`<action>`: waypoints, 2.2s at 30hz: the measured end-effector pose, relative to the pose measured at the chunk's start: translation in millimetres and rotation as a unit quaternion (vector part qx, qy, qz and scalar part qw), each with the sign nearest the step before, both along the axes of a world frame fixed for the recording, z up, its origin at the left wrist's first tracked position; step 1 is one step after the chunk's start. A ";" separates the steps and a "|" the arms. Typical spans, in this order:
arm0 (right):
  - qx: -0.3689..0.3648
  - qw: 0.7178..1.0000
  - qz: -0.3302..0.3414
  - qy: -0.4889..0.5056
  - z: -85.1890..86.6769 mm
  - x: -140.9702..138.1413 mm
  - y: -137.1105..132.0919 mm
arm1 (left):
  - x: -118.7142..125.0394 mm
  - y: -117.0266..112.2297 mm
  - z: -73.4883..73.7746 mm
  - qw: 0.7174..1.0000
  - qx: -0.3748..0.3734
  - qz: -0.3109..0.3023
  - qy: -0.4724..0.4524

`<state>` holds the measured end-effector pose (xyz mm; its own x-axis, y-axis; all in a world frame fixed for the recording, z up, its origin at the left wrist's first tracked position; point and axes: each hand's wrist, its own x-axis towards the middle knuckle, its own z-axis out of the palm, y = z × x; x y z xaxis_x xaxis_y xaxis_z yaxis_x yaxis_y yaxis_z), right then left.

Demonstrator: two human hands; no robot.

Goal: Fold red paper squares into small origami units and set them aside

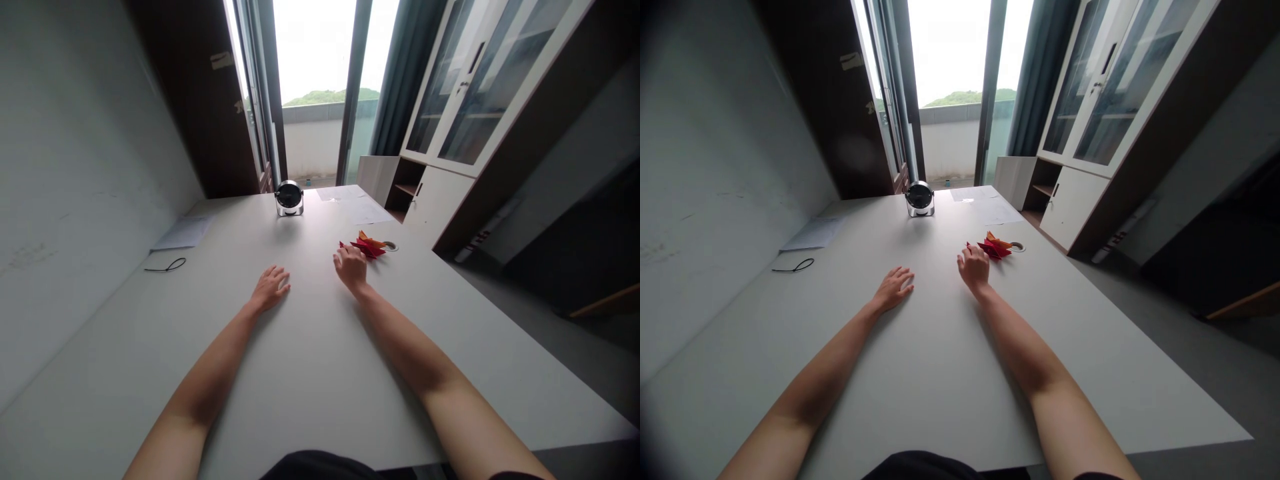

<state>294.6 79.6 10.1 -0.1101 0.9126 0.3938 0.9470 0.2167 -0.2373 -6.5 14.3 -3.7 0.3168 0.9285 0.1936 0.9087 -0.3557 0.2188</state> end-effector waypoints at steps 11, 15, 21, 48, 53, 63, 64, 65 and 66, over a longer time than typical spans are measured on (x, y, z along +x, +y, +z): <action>-0.012 0.991 -0.098 0.086 -13.1 25.1 15.9 | -3.6 7.0 -9.1 0.994 0.031 -0.030 -0.099; -0.012 0.992 0.052 0.110 -13.3 4.4 3.3 | -3.0 4.7 -5.4 0.988 0.052 -0.039 -0.140; -0.009 0.954 0.277 0.112 -16.4 -40.1 -23.7 | 7.3 -3.5 4.7 0.978 0.083 -0.040 -0.188; 0.000 0.940 0.315 0.130 -12.6 -47.7 -31.3 | 14.5 -16.2 17.9 0.990 0.118 -0.032 -0.070; -0.001 0.945 0.300 0.129 -9.6 -47.7 -33.6 | 13.6 -16.9 18.3 0.988 0.119 -0.037 -0.089; -0.013 0.942 0.304 0.140 -7.2 -48.8 -36.3 | 16.4 -21.4 26.4 0.980 0.098 -0.086 -0.151; -0.013 0.943 0.304 0.137 -7.4 -48.9 -36.4 | 16.4 -21.3 26.1 0.980 0.097 -0.084 -0.152; -0.013 0.943 0.306 0.133 -7.5 -49.0 -36.5 | 16.3 -20.8 25.2 0.980 0.095 -0.078 -0.155; -0.013 0.943 0.308 0.127 -7.4 -49.1 -36.7 | 16.2 -19.9 23.7 0.980 0.093 -0.068 -0.164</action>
<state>245.5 42.9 2.7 -0.5270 0.7168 0.4566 0.5559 0.6971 -0.4529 9.7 -5.7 20.0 0.3278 0.8210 0.4674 0.7414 -0.5302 0.4113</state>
